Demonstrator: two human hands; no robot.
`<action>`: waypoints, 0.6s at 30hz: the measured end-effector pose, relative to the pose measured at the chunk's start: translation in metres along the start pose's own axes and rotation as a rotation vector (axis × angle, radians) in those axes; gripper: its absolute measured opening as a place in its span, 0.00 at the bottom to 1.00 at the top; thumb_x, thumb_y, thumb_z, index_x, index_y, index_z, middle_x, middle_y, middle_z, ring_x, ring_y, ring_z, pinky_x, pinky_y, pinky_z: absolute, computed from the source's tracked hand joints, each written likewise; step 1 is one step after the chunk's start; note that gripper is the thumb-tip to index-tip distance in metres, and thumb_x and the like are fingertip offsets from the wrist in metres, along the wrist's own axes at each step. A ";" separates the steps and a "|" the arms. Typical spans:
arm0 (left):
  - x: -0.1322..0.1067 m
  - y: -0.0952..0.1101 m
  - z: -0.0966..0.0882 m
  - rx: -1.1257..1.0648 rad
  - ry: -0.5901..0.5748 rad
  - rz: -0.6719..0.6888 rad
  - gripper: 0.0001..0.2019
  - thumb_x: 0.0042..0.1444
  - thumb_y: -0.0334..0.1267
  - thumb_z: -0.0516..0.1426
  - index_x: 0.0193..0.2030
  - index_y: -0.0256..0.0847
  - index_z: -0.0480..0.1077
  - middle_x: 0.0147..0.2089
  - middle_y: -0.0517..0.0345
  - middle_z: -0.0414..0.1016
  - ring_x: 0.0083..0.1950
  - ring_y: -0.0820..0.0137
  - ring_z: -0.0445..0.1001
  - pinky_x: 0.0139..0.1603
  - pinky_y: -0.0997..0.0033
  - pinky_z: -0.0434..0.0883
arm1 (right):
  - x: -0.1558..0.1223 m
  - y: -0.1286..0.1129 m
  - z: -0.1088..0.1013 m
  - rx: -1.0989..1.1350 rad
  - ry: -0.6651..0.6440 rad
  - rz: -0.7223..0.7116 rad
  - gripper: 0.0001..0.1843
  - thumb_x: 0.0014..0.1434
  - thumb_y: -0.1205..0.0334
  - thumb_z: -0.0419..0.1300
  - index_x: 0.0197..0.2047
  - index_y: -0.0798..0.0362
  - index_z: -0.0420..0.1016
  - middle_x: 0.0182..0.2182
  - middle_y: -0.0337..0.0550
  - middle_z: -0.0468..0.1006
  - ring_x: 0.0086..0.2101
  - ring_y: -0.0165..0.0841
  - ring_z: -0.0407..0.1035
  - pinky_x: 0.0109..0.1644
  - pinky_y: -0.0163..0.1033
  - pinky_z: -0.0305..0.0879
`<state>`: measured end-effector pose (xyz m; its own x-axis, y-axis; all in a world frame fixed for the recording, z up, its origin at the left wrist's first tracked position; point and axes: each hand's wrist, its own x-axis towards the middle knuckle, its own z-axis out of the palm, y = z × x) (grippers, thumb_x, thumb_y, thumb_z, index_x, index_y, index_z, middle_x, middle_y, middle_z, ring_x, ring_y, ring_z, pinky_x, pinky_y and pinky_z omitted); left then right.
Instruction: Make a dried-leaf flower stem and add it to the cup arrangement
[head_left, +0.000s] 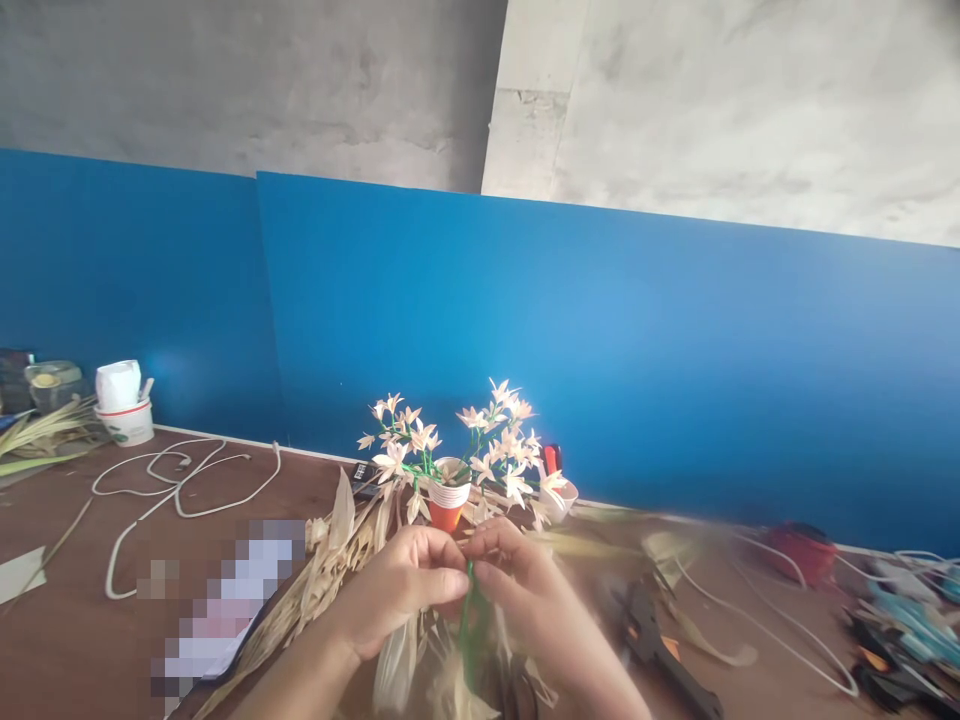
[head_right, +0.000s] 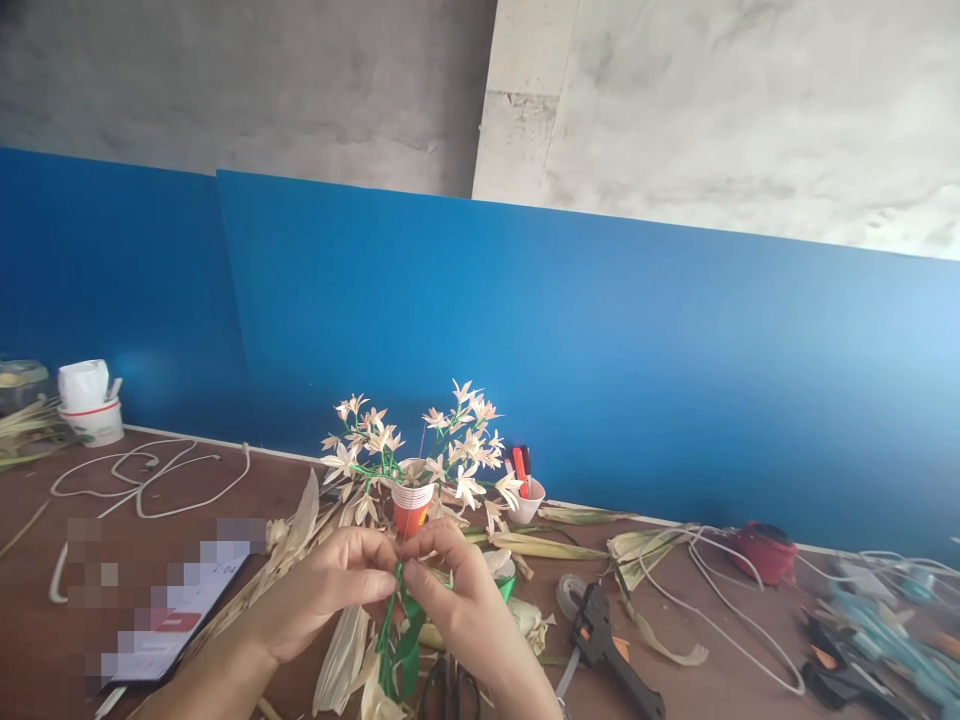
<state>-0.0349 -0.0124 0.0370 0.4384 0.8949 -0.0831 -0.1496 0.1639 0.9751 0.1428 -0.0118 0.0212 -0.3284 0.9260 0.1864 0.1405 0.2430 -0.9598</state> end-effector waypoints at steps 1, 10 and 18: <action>0.000 0.000 0.000 0.011 0.001 0.002 0.07 0.42 0.36 0.62 0.26 0.36 0.69 0.24 0.61 0.71 0.27 0.71 0.72 0.31 0.72 0.66 | -0.001 0.001 -0.001 0.007 -0.011 0.035 0.06 0.58 0.59 0.59 0.36 0.51 0.73 0.36 0.41 0.74 0.40 0.35 0.68 0.45 0.38 0.63; -0.002 0.005 0.001 0.060 -0.017 0.013 0.06 0.42 0.36 0.62 0.26 0.37 0.70 0.28 0.61 0.71 0.29 0.71 0.72 0.33 0.71 0.68 | 0.000 -0.007 -0.001 0.255 -0.061 0.096 0.09 0.56 0.58 0.59 0.40 0.52 0.71 0.37 0.40 0.74 0.39 0.34 0.68 0.44 0.37 0.63; -0.004 0.003 0.000 0.082 0.009 -0.035 0.07 0.42 0.36 0.62 0.28 0.36 0.69 0.27 0.59 0.73 0.29 0.68 0.74 0.32 0.69 0.68 | -0.001 -0.001 0.001 0.205 -0.096 0.193 0.17 0.57 0.64 0.53 0.49 0.49 0.73 0.39 0.41 0.77 0.35 0.33 0.70 0.36 0.35 0.65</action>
<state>-0.0368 -0.0157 0.0403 0.4345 0.8928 -0.1191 -0.0611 0.1611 0.9850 0.1419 -0.0137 0.0220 -0.4021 0.9155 -0.0152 0.0208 -0.0075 -0.9998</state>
